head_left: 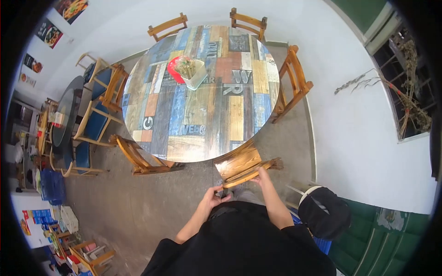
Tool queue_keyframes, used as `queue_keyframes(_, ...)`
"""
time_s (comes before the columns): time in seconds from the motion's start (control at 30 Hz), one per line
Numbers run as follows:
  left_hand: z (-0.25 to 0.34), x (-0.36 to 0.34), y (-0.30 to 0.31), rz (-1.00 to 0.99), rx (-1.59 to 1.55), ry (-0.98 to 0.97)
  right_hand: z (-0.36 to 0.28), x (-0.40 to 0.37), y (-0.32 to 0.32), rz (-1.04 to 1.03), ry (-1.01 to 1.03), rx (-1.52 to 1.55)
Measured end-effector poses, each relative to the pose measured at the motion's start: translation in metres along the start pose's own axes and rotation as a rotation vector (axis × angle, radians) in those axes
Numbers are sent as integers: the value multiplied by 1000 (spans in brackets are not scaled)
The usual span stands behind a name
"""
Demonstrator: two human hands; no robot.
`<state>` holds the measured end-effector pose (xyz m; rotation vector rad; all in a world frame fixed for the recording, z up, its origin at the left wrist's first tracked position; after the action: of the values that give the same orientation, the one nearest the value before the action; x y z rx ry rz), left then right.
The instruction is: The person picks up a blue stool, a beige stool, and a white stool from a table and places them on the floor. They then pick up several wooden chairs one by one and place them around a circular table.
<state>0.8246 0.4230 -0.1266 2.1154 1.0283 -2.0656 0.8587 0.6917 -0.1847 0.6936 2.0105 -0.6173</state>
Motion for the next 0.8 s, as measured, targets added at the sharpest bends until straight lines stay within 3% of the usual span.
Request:
queue_keyframes(0.1,11,6,-1,-20,-91,-186,-8,15,-8,-42,-27,53)
queue_keyframes(0.3,16,10,6,-72,-103,-198,-11,7,-18,-89,61,59)
queue_keyframes(0.7,39,26,-13,-131,-44,-286,-35,21,-24,-132,22,26)
queue_keyframes(0.8,42,31,-11,-183,20,-216,-31,31,-19,-161,10,-15)
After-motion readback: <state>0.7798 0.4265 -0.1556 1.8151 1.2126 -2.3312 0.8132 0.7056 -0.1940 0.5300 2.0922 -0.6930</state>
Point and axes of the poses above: each hand's wrist, its own x-axis towards the middle knuckle, its own y-axis out of the back of the hand, z = x × y, the point moved 4 cm from there along x, towards the middle knuckle, and after that the axes turned 7 degrees about -x, right-handed, at the moved point
